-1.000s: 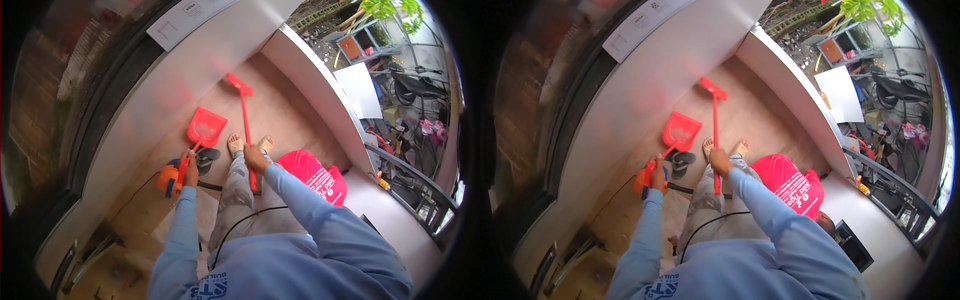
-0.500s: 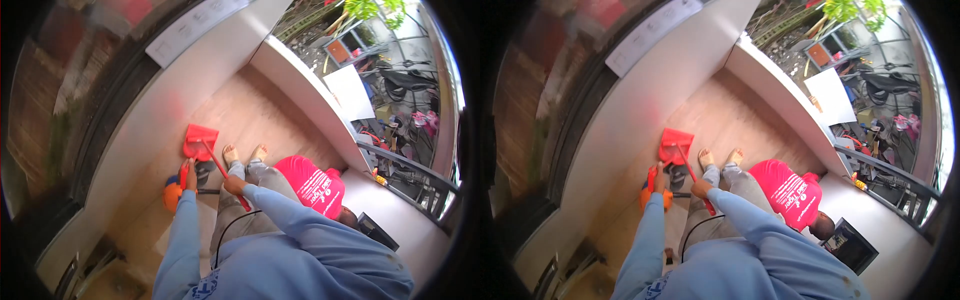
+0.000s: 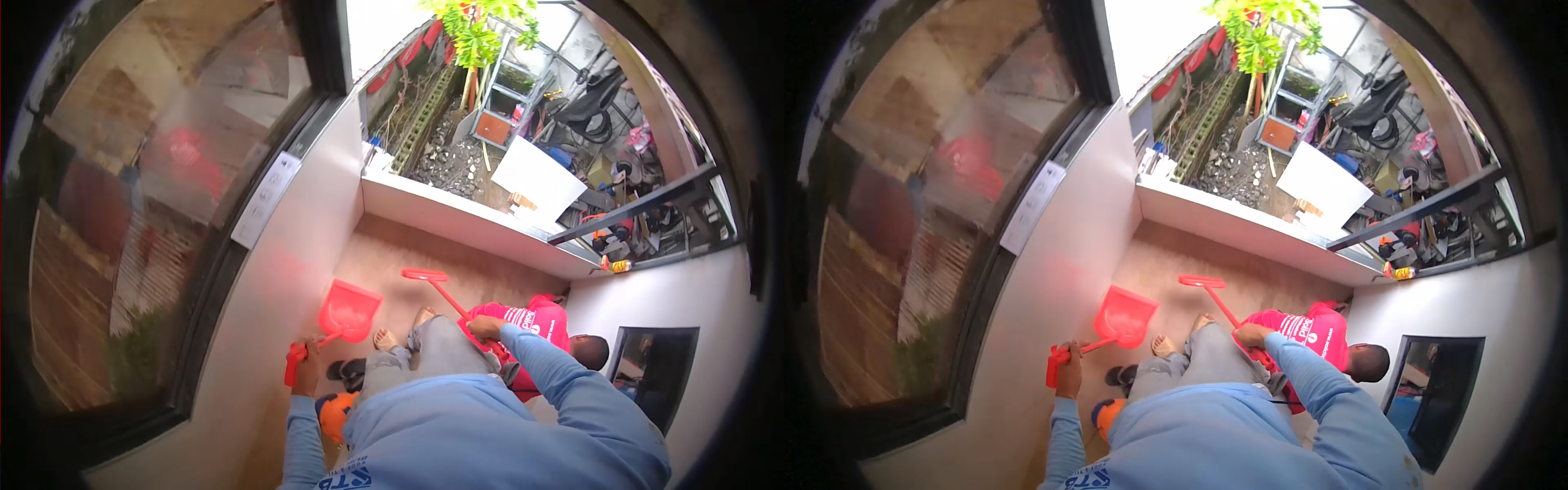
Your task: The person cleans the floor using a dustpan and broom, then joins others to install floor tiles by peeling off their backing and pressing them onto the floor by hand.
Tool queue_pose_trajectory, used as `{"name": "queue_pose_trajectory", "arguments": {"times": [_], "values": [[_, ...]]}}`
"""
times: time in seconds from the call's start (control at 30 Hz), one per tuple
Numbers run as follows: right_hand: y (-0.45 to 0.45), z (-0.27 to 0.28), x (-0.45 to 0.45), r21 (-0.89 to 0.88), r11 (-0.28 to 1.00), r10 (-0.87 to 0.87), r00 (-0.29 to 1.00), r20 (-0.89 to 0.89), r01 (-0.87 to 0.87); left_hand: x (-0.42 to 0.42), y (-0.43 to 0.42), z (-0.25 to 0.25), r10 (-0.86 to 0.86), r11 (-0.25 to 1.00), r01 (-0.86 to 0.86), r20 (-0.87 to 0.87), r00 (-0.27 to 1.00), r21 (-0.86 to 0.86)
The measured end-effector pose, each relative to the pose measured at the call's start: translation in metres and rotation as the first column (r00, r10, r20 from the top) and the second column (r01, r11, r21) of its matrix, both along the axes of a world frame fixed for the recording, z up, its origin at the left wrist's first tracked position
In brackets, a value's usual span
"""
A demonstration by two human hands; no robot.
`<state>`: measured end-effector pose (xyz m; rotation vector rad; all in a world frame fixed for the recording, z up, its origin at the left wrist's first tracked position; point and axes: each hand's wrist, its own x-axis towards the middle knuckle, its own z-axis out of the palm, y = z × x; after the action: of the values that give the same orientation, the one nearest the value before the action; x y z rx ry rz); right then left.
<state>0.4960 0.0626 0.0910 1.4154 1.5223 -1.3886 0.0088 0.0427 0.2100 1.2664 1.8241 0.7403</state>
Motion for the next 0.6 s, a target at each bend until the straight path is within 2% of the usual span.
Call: {"name": "queue_pose_trajectory", "arguments": {"times": [0.03, 0.07, 0.1, 0.13, 0.2, 0.23, 0.27, 0.33, 0.4, 0.47, 0.5, 0.53, 0.6], "values": [[-0.007, 0.000, 0.004, -0.024, 0.997, -0.066, 0.997, 0.027, 0.067, 0.011, 0.008, 0.029, -0.034, 0.999, 0.034, 0.005, 0.999, -0.016], [-0.014, 0.000, 0.011, -0.048, 0.990, -0.132, 0.990, 0.058, 0.134, 0.025, 0.018, 0.065, -0.080, 0.992, 0.073, 0.068, 0.994, 0.105], [-0.020, 0.004, 0.017, -0.072, 0.977, -0.196, 0.976, 0.091, 0.203, 0.032, 0.028, 0.083, -0.087, 0.986, 0.067, 0.128, 0.988, 0.153], [-0.025, 0.011, 0.022, 0.035, 0.999, 0.018, 1.000, -0.004, -0.018, 0.038, 0.037, 0.096, -0.096, 0.978, 0.058, 0.188, 0.977, 0.199], [-0.038, -0.003, 0.037, 0.016, 0.999, -0.034, 0.999, -0.036, 0.035, 0.052, 0.057, 0.125, -0.130, 0.949, 0.044, 0.261, 0.957, 0.311], [-0.037, 0.003, 0.040, 0.007, 0.998, -0.060, 0.997, -0.054, 0.060, 0.064, 0.068, 0.145, -0.107, 0.953, 0.000, 0.339, 0.935, 0.302], [-0.034, 0.010, 0.044, 0.006, 0.995, 0.104, 0.990, -0.092, -0.104, 0.078, 0.081, 0.167, -0.086, 0.957, -0.040, 0.412, 0.907, 0.288], [-0.040, 0.002, 0.054, -0.094, 0.977, -0.202, 0.975, -0.092, 0.193, 0.110, 0.107, 0.197, -0.058, 0.955, -0.096, 0.496, 0.866, 0.280], [-0.050, -0.017, 0.066, -0.134, 0.908, -0.416, 0.889, -0.193, 0.397, 0.144, 0.138, 0.206, -0.037, 0.938, -0.180, 0.604, 0.796, 0.295], [-0.063, -0.037, 0.079, -0.060, 0.960, -0.280, 0.941, -0.192, 0.274, 0.173, 0.173, 0.199, -0.020, 0.928, -0.248, 0.700, 0.714, 0.279], [-0.063, -0.037, 0.087, -0.065, 0.943, -0.334, 0.927, -0.172, 0.328, 0.190, 0.194, 0.191, 0.011, 0.927, -0.293, 0.764, 0.645, 0.234], [-0.061, -0.027, 0.092, -0.069, 0.922, -0.387, 0.909, -0.153, 0.381, 0.208, 0.215, 0.182, 0.046, 0.925, -0.334, 0.821, 0.569, 0.180], [-0.060, 0.011, 0.098, -0.150, 0.777, -0.622, 0.782, -0.033, 0.612, 0.235, 0.262, 0.137, 0.071, 0.928, -0.360, 0.906, 0.417, 0.093]]}}
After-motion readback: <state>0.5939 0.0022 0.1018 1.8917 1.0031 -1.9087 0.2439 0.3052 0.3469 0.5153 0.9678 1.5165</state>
